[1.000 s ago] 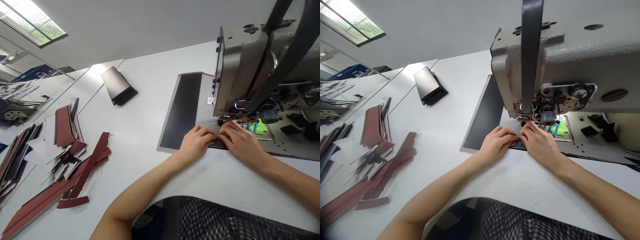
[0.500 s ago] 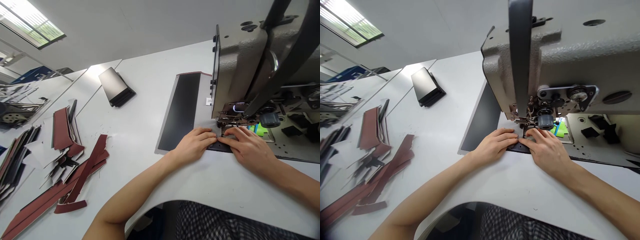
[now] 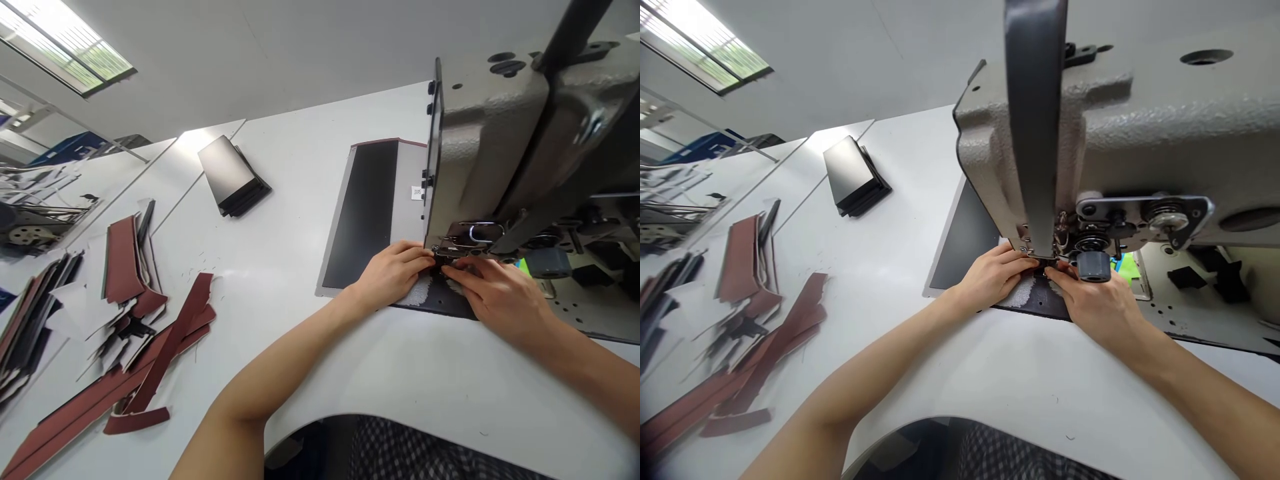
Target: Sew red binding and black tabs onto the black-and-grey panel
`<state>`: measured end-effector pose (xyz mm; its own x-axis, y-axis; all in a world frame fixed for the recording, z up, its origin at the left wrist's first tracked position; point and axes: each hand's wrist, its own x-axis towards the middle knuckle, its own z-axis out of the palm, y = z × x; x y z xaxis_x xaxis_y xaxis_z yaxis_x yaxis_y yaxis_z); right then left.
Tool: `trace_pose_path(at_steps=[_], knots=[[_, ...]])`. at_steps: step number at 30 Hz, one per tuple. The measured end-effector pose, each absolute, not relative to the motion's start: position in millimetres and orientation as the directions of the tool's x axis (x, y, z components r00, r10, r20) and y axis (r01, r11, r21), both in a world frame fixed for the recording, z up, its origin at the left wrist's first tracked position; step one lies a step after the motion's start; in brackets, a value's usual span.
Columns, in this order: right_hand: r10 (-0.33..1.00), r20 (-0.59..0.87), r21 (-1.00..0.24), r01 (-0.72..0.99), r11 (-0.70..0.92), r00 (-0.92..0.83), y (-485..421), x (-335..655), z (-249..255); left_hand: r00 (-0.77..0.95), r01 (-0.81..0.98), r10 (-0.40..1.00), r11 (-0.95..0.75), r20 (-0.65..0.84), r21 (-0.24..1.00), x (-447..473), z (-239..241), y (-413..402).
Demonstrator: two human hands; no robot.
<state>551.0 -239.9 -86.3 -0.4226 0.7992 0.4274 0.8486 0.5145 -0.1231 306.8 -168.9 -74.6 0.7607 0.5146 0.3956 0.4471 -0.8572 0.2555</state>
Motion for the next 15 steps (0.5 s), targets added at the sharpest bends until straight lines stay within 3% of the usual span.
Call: trace_pose_path(at_steps=[15], knots=[[0.719, 0.492, -0.039, 0.813, 0.581, -0.491, -241.8, 545.9, -76.5, 0.738, 0.438, 0.556, -0.825, 0.381, 0.357, 306.5, -73.6, -170.9]])
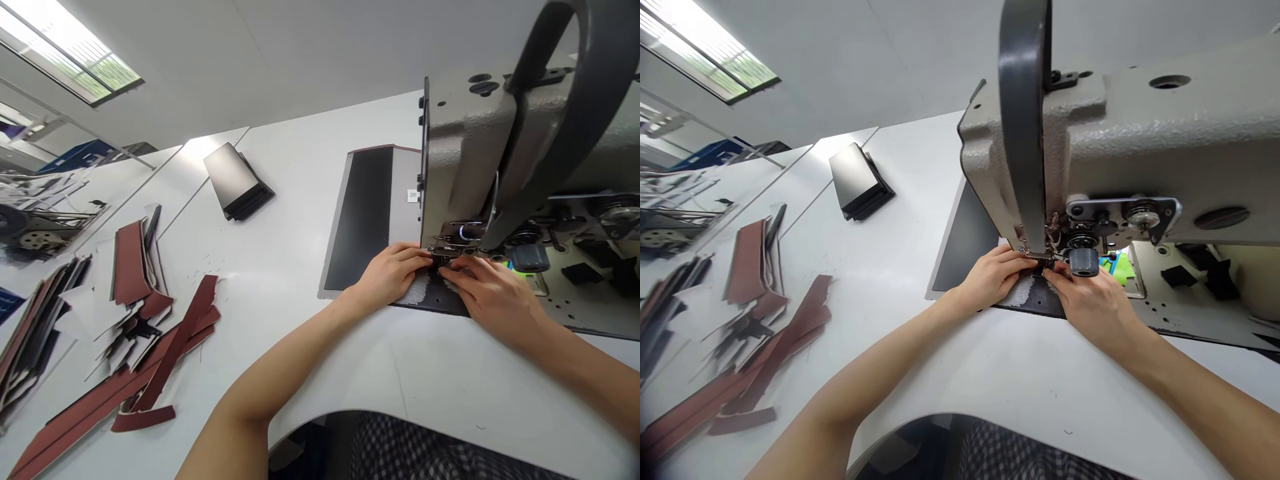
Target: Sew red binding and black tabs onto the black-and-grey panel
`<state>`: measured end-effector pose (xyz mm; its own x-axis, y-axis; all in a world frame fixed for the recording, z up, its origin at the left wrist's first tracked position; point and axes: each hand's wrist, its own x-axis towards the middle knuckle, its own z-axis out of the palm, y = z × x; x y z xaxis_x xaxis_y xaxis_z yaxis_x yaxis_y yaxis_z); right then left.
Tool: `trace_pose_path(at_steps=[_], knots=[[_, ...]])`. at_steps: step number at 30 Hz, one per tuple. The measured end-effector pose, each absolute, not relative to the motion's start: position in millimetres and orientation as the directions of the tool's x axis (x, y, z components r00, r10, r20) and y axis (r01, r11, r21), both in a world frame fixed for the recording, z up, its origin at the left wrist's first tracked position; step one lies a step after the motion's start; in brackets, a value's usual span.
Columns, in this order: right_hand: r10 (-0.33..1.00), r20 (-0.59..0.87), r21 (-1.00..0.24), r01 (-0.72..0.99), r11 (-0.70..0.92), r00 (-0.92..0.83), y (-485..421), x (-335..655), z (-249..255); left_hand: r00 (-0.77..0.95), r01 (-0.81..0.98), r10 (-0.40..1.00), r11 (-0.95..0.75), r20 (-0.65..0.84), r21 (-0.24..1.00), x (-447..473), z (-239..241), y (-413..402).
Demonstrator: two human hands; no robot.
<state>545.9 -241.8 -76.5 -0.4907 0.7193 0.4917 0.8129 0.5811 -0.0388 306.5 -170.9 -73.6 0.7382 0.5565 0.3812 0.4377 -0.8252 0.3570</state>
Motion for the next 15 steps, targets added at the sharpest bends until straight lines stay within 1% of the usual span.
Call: trace_pose_path(at_steps=[6, 8, 10, 12, 15], knots=[[0.717, 0.501, -0.072, 0.802, 0.593, -0.485, -241.0, 546.3, -82.3, 0.720, 0.455, 0.597, -0.791, 0.354, 0.410, 310.0, -73.7, -171.5], [0.729, 0.509, -0.116, 0.803, 0.585, -0.457, -241.7, 546.4, -81.8, 0.690, 0.482, 0.634, -0.762, 0.349, 0.431, 313.6, -72.7, -177.6], [0.764, 0.504, -0.192, 0.811, 0.553, -0.402, -244.6, 547.1, -78.4, 0.637, 0.542, 0.690, -0.718, 0.343, 0.437, 317.3, -69.6, -187.8], [0.835, 0.438, -0.298, 0.823, 0.484, -0.333, -250.3, 548.4, -72.3, 0.605, 0.610, 0.731, -0.680, 0.316, 0.407, 320.0, -64.3, -199.5], [0.931, 0.256, -0.428, 0.833, 0.351, -0.261, -263.1, 549.5, -62.1, 0.650, 0.652, 0.716, -0.697, 0.253, 0.298, 321.1, -55.2, -212.6]])
